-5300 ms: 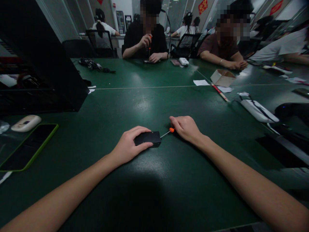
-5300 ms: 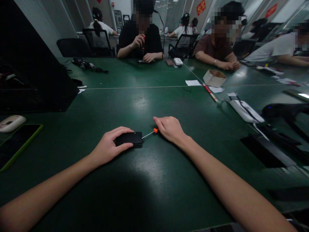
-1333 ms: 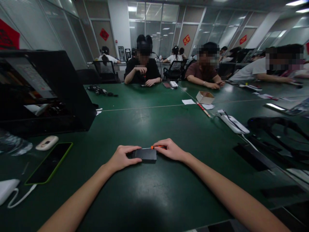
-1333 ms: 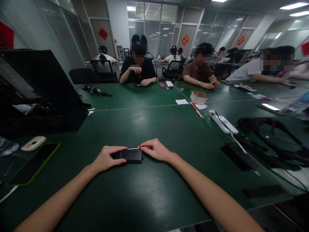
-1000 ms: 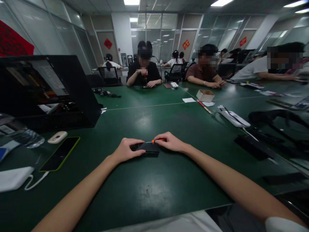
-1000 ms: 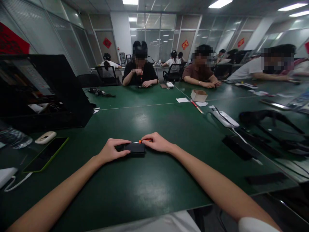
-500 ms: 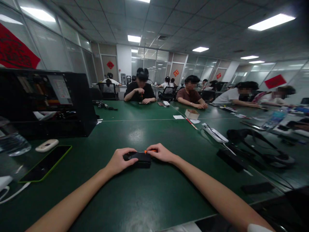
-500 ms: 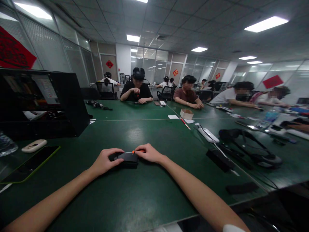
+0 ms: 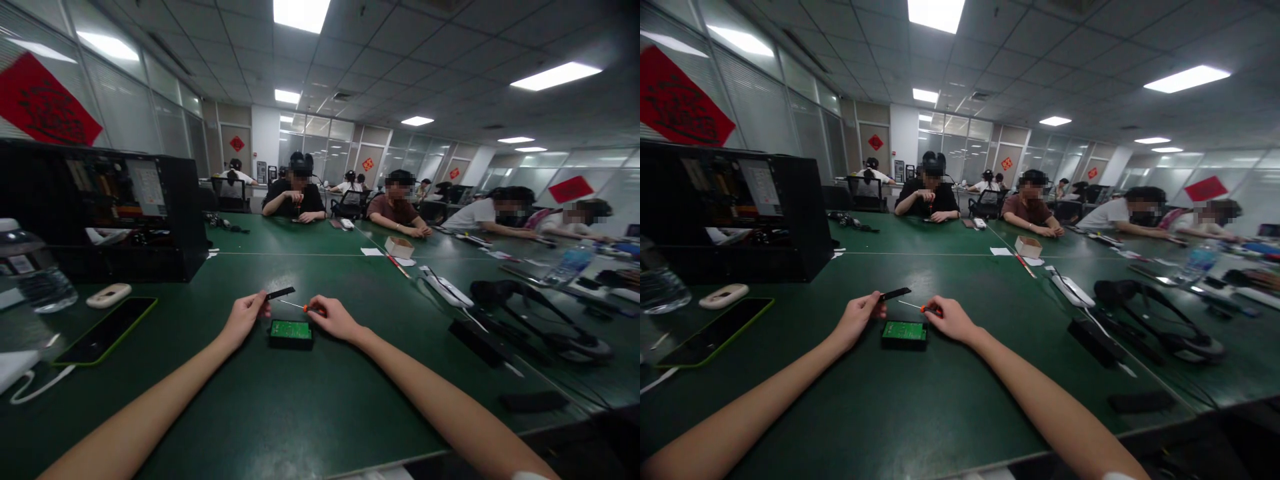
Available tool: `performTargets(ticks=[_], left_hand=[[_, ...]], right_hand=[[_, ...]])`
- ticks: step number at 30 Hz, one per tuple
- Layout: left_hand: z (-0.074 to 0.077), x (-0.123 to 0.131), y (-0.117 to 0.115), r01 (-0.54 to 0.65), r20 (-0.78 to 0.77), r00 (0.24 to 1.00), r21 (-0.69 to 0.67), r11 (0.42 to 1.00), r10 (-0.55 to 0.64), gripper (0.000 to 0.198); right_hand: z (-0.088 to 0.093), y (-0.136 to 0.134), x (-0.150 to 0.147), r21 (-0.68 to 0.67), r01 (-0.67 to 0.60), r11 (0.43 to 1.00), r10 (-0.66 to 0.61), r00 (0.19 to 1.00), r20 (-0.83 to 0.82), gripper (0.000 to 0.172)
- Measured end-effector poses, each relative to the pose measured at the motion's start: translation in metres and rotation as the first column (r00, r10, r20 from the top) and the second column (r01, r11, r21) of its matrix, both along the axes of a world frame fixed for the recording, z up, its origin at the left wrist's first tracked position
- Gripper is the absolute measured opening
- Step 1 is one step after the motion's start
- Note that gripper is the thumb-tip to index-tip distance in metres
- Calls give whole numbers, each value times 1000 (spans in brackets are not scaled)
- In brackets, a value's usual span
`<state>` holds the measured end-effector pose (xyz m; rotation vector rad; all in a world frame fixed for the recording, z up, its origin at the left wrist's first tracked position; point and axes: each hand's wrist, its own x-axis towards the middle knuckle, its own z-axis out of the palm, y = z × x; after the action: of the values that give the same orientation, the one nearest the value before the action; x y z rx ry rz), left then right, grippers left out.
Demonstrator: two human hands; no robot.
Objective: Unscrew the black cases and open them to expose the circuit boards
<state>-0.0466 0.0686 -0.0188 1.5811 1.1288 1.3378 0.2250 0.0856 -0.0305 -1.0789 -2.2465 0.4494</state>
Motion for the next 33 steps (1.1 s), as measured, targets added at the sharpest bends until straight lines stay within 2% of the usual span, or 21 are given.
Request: performTargets(ticks=[8,15,21,23,26,29,33], left_hand=[[3,3,-5,31,6,999,-56,998,-31,62],[7,3,-3,94,27,995,-111,989,-91,49],[9,3,-3,101,48,994,-134,986,-96,44],[8,4,-3,101,55,994,-138,985,-94,43],[7,4,-2,95,66,994,-141,985,-87,43],[8,4,-1,90,72,994,-141,986,-80,43],[7,3,-1,93,66,994,-146,985,-84,43]], right_hand=[[6,-6,0,94,-92,991,74,980,186,21],[10,-8,1,139,-138,981,117,982,146,27],[27,-23,-10,176,-152,973,141,987,72,35],[31,-35,-18,175,-175,969,159,982,104,37],[32,-52,-30,172,-208,963,172,964,202,53],[33,-63,-36,163,-224,961,177,949,260,56],[51,-52,-22,157,-174,972,146,974,175,59]])
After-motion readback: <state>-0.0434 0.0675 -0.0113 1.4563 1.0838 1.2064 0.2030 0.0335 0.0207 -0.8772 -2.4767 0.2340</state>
